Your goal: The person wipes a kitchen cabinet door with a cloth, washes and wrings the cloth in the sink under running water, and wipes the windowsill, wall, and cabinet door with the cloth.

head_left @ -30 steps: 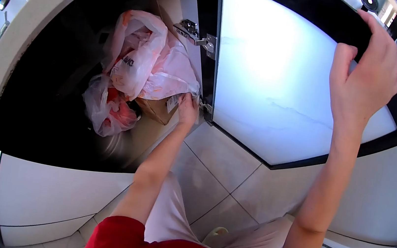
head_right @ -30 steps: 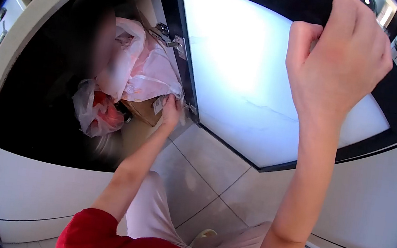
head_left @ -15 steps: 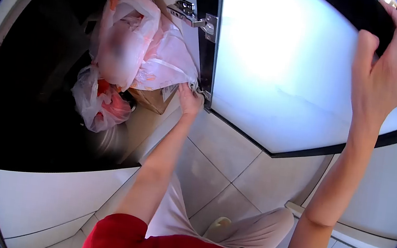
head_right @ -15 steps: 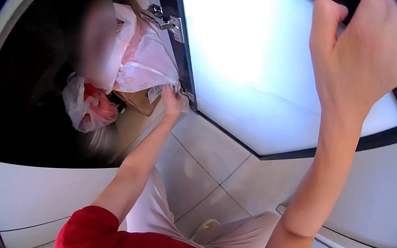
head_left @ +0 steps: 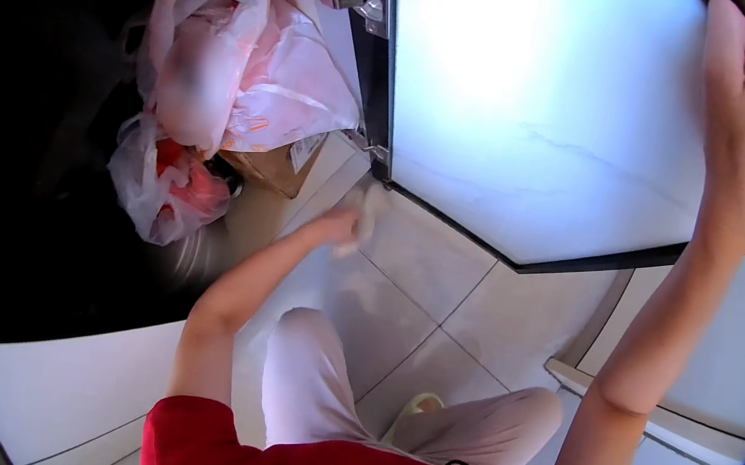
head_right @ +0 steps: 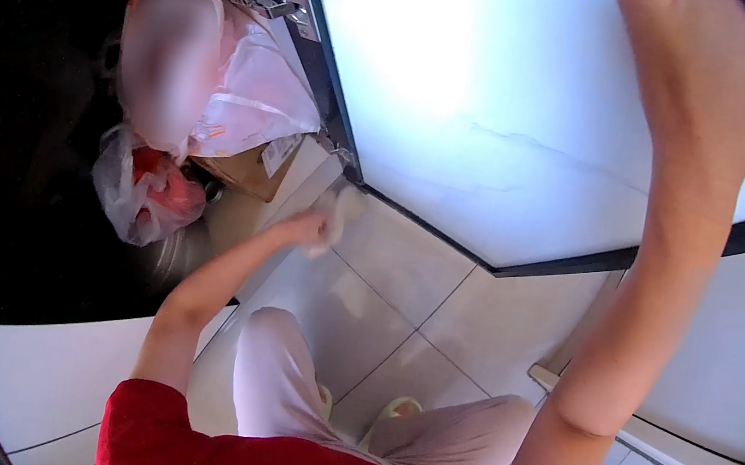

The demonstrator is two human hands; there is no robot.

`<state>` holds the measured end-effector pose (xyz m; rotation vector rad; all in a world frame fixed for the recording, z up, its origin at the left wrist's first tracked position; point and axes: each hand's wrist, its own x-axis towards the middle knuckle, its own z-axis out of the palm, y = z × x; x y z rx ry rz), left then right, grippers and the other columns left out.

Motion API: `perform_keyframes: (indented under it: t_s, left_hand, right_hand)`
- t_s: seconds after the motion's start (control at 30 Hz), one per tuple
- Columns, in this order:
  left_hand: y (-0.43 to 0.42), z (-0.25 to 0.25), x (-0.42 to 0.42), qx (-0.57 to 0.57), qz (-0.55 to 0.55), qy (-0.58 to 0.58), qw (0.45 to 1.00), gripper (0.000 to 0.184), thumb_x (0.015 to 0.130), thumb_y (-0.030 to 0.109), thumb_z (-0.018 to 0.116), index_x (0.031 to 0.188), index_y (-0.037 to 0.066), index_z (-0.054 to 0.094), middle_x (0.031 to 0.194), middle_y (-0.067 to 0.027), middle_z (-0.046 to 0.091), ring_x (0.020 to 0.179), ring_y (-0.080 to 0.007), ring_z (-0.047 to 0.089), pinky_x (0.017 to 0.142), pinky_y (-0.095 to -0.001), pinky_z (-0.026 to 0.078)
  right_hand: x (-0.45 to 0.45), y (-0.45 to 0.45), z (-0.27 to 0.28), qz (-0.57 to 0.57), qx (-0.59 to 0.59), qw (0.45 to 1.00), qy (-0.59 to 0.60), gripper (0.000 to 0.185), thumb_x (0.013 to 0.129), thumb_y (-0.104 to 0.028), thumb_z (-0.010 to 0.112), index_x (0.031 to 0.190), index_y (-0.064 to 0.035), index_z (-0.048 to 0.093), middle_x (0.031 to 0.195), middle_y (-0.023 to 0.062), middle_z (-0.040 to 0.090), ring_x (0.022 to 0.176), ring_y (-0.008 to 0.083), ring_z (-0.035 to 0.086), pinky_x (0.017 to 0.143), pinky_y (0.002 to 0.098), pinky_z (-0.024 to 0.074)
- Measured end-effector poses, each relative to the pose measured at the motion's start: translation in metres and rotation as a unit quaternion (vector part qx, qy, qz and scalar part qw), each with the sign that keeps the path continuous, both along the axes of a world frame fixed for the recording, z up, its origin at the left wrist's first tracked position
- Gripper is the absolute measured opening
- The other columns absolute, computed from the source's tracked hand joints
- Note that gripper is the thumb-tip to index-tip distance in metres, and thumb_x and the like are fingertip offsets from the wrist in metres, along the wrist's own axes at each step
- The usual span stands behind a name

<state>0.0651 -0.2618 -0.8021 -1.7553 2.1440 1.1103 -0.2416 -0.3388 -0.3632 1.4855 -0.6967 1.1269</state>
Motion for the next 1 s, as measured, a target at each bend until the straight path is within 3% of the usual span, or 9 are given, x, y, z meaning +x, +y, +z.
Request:
perform_keyframes:
  t_s: [0.07, 0.17, 0.27, 0.43, 0.5, 0.57, 0.67, 0.77, 1.0]
  left_hand:
    - [0.03, -0.013, -0.015, -0.054, 0.044, 0.125, 0.99, 0.031, 0.073, 0.011, 0.056, 0.104, 0.006, 0.058, 0.097, -0.0202, 0.06, 0.085, -0.0378, 0.058, 0.079, -0.0452, 0.046]
    - [0.015, -0.041, -0.026, -0.122, 0.16, 0.071, 0.977, 0.037, 0.073, 0.009, 0.057, 0.11, 0.008, 0.056, 0.107, -0.019, 0.058, 0.098, -0.0365, 0.056, 0.085, -0.0431, 0.045]
    - [-0.001, -0.038, -0.037, -0.271, 0.136, 0.07, 0.95, 0.042, 0.075, 0.007, 0.056, 0.117, 0.011, 0.052, 0.119, -0.0178, 0.052, 0.113, -0.0352, 0.048, 0.092, -0.0408, 0.041]
    - [0.008, -0.135, -0.035, -0.332, 0.008, 0.001, 0.943, 0.058, 0.075, 0.007, 0.058, 0.13, 0.016, 0.043, 0.132, -0.0133, 0.043, 0.121, -0.0334, 0.04, 0.1, -0.0386, 0.036]
    - [-0.002, -0.137, -0.027, -0.322, -0.013, -0.006, 0.947, 0.063, 0.075, 0.007, 0.059, 0.134, 0.018, 0.04, 0.134, -0.012, 0.041, 0.121, -0.0329, 0.04, 0.101, -0.038, 0.036]
    - [-0.03, -0.108, -0.019, -0.188, -0.04, 0.022, 0.981, 0.059, 0.077, 0.007, 0.056, 0.132, 0.018, 0.042, 0.139, -0.01, 0.036, 0.122, -0.0337, 0.04, 0.102, -0.0378, 0.035]
    - [-0.026, -0.155, -0.011, -0.269, -0.072, 0.02, 0.96, 0.046, 0.08, 0.005, 0.05, 0.125, 0.014, 0.049, 0.133, -0.0111, 0.042, 0.115, -0.0355, 0.043, 0.099, -0.0394, 0.038]
    - [-0.006, -0.135, -0.018, -0.262, 0.014, 0.05, 0.964, 0.039, 0.082, 0.004, 0.045, 0.119, 0.013, 0.053, 0.127, -0.0113, 0.046, 0.107, -0.0357, 0.046, 0.096, -0.0411, 0.04]
    - [0.044, -0.138, -0.023, -0.19, 0.127, -0.003, 0.974, 0.039, 0.081, 0.006, 0.049, 0.119, 0.009, 0.053, 0.124, -0.0099, 0.048, 0.104, -0.0333, 0.046, 0.094, -0.0382, 0.042]
  right_hand:
    - [-0.001, 0.002, -0.008, -0.012, 0.009, 1.0, 0.008, 0.041, 0.065, 0.003, 0.048, 0.106, -0.0005, 0.052, 0.104, 0.0159, 0.05, 0.099, 0.0313, 0.047, 0.09, 0.0381, 0.0349]
    - [-0.003, 0.003, -0.018, -0.021, 0.027, 0.999, 0.022, 0.043, 0.066, 0.004, 0.049, 0.108, -0.0006, 0.051, 0.107, 0.0161, 0.049, 0.102, 0.0317, 0.046, 0.091, 0.0384, 0.0351]
    - [-0.004, 0.009, -0.034, -0.018, 0.046, 0.998, 0.03, 0.045, 0.066, 0.005, 0.049, 0.111, -0.0006, 0.051, 0.11, 0.0163, 0.049, 0.104, 0.0322, 0.046, 0.092, 0.0387, 0.0354]
    - [0.011, 0.045, -0.091, 0.114, 0.152, 0.982, 0.012, 0.047, 0.067, 0.007, 0.05, 0.114, -0.0006, 0.051, 0.116, 0.0166, 0.048, 0.108, 0.033, 0.045, 0.094, 0.0391, 0.0358]
    - [0.034, 0.06, -0.147, 0.243, 0.337, 0.91, 0.006, 0.049, 0.068, 0.007, 0.05, 0.116, -0.0007, 0.051, 0.118, 0.0168, 0.048, 0.11, 0.0333, 0.045, 0.095, 0.0393, 0.0359]
    - [0.066, 0.066, -0.222, 0.322, 0.54, 0.777, -0.006, 0.05, 0.068, 0.008, 0.05, 0.117, -0.0007, 0.051, 0.12, 0.0169, 0.048, 0.112, 0.0337, 0.045, 0.096, 0.0395, 0.0361]
    - [0.106, 0.055, -0.367, 0.307, 0.721, 0.621, -0.007, 0.052, 0.069, 0.009, 0.051, 0.119, -0.0007, 0.051, 0.123, 0.0171, 0.047, 0.114, 0.0341, 0.044, 0.097, 0.0398, 0.0363]
    - [0.126, 0.041, -0.49, 0.241, 0.728, 0.641, 0.032, 0.058, 0.068, 0.006, 0.053, 0.126, 0.0009, 0.045, 0.135, 0.0161, 0.039, 0.13, 0.032, 0.032, 0.105, 0.0406, 0.0303]
    - [0.154, 0.085, -0.553, 0.223, 0.718, 0.656, 0.065, 0.056, 0.076, -0.012, 0.056, 0.129, -0.0007, 0.043, 0.14, 0.0173, 0.034, 0.134, 0.0314, 0.024, 0.109, 0.0518, 0.0169]
